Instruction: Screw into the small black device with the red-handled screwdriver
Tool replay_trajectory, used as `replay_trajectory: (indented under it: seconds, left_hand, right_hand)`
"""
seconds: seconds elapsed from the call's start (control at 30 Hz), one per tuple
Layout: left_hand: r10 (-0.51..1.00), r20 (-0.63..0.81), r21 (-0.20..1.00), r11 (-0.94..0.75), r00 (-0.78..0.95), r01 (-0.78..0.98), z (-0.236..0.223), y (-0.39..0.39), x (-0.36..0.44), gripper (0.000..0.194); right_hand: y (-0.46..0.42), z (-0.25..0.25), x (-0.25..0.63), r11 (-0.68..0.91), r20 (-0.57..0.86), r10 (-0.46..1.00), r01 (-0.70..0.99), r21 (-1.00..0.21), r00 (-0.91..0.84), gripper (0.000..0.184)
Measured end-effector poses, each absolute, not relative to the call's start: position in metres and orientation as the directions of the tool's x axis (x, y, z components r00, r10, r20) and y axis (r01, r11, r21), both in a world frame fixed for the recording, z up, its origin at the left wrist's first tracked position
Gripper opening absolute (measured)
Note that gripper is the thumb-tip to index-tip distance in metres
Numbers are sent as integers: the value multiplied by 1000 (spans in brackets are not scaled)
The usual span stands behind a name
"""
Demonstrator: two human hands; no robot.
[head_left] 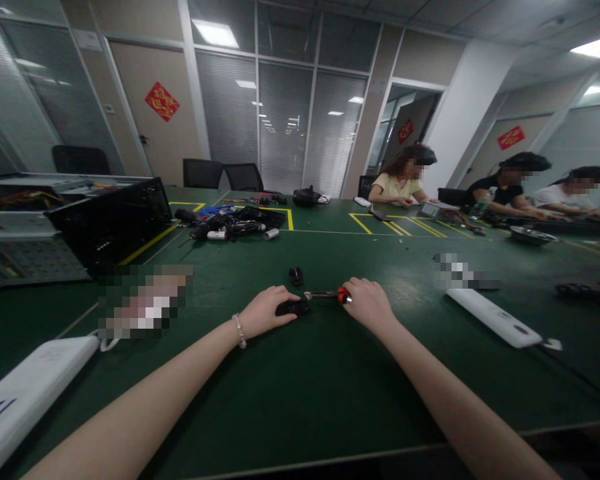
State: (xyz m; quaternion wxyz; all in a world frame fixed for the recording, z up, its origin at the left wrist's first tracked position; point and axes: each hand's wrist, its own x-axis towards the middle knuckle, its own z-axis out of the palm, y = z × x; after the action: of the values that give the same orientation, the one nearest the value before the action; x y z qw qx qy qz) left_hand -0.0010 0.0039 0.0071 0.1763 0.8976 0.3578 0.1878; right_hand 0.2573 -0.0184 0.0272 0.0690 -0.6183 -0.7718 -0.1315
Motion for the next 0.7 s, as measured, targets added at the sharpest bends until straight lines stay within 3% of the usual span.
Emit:
replay_trajectory:
  seconds: [0.27, 0.4, 0.57, 0.7]
  left_hand:
    - [703, 222, 445, -690, 676, 571, 8, 3, 0, 36]
    - [705, 225, 442, -689, 672, 574, 8, 3, 0, 36]
    - [711, 208, 449, -680, 672, 580, 9, 3, -1, 37]
    - [709, 218, 443, -684, 671, 579, 9, 3, 0, 36]
  right_hand:
    - [-13, 20, 263, 169, 329, 936, 979, -116, -123, 32]
    - [-11, 19, 262, 133, 329, 944, 939, -318, -23, 37]
    - [-5, 14, 262, 193, 308, 951, 810, -553, -17, 34]
    - [-3, 11, 260, 205, 233, 972, 563, -801, -22, 41]
